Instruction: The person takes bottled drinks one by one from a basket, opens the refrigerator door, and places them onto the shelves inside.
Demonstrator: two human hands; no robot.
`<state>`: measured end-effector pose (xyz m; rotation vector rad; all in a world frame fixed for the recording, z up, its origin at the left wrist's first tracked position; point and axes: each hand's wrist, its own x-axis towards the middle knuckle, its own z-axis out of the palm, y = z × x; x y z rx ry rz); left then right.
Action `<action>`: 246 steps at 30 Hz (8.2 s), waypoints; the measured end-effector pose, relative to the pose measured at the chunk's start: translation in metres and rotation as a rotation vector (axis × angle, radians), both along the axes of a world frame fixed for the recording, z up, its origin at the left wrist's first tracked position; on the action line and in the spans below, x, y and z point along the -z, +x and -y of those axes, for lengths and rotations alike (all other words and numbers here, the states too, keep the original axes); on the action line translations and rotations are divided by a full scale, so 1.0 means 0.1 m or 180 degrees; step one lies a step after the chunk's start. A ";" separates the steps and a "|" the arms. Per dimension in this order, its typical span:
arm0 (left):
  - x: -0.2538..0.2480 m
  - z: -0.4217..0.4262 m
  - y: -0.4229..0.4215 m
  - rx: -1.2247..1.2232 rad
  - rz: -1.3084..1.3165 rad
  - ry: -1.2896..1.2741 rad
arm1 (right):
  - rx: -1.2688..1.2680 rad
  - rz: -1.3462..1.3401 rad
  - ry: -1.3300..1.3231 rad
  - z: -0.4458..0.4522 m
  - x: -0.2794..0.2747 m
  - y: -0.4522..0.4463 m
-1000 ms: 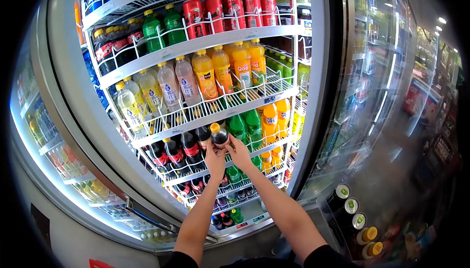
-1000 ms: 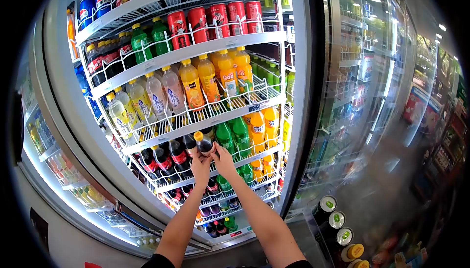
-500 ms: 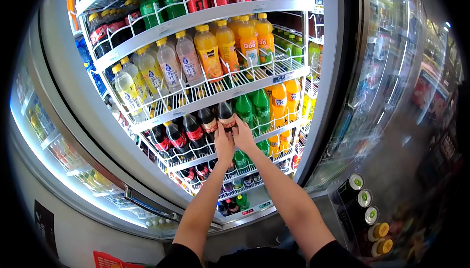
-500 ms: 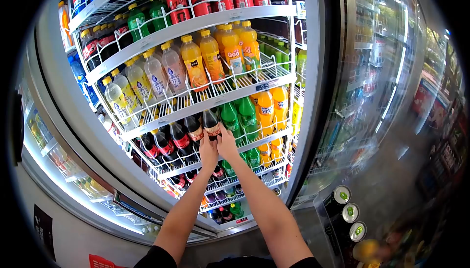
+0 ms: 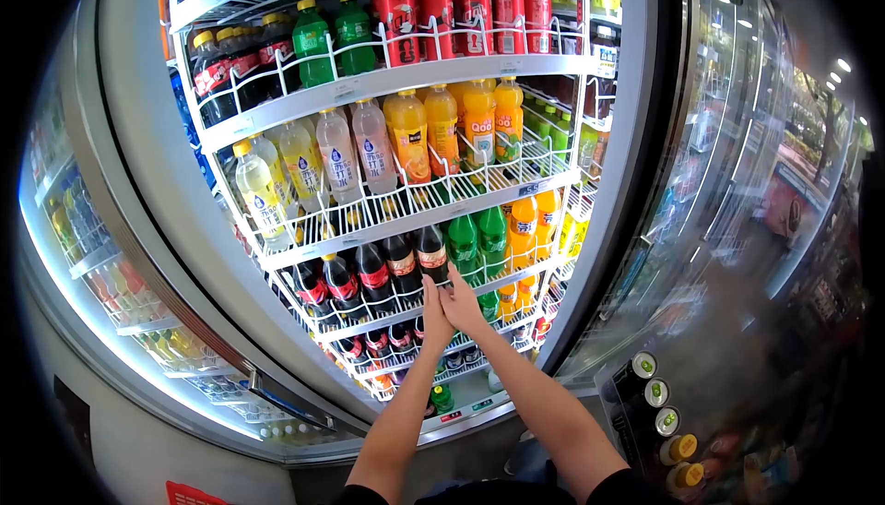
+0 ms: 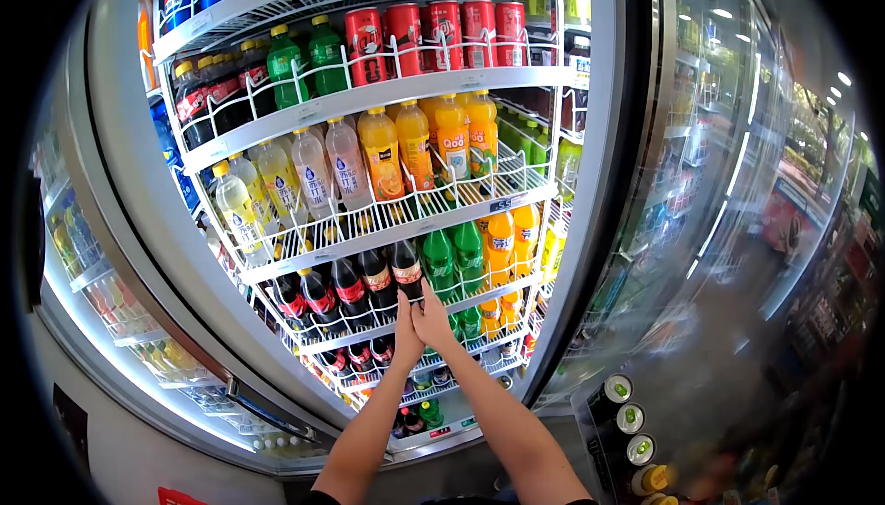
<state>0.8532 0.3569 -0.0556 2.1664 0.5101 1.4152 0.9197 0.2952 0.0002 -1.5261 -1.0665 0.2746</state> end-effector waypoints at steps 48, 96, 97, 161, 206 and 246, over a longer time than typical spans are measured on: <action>-1.15 3.52 -6.67 -0.1695 0.1966 -0.2262 | -0.2843 -0.3093 0.0884 1.67 -1.16 -4.80; -0.85 3.89 -9.29 -0.4393 0.3798 -0.1887 | -0.5871 -0.2467 -0.2012 1.43 -0.18 -9.23; -0.73 3.91 -9.25 -0.4353 0.3929 -0.1946 | -0.5937 -0.2550 -0.2057 1.41 -0.08 -9.29; -0.46 3.29 -9.49 -0.1847 0.2973 -0.3680 | -0.4678 -0.2248 -0.2656 1.67 0.33 -8.70; -1.36 2.20 -5.09 0.0667 0.1064 -0.3023 | -0.1506 -0.1723 0.0171 1.62 -0.80 -3.74; -1.31 1.97 -5.22 0.1490 0.0766 -0.3121 | 0.0535 -0.0727 0.0112 1.27 -0.74 -4.04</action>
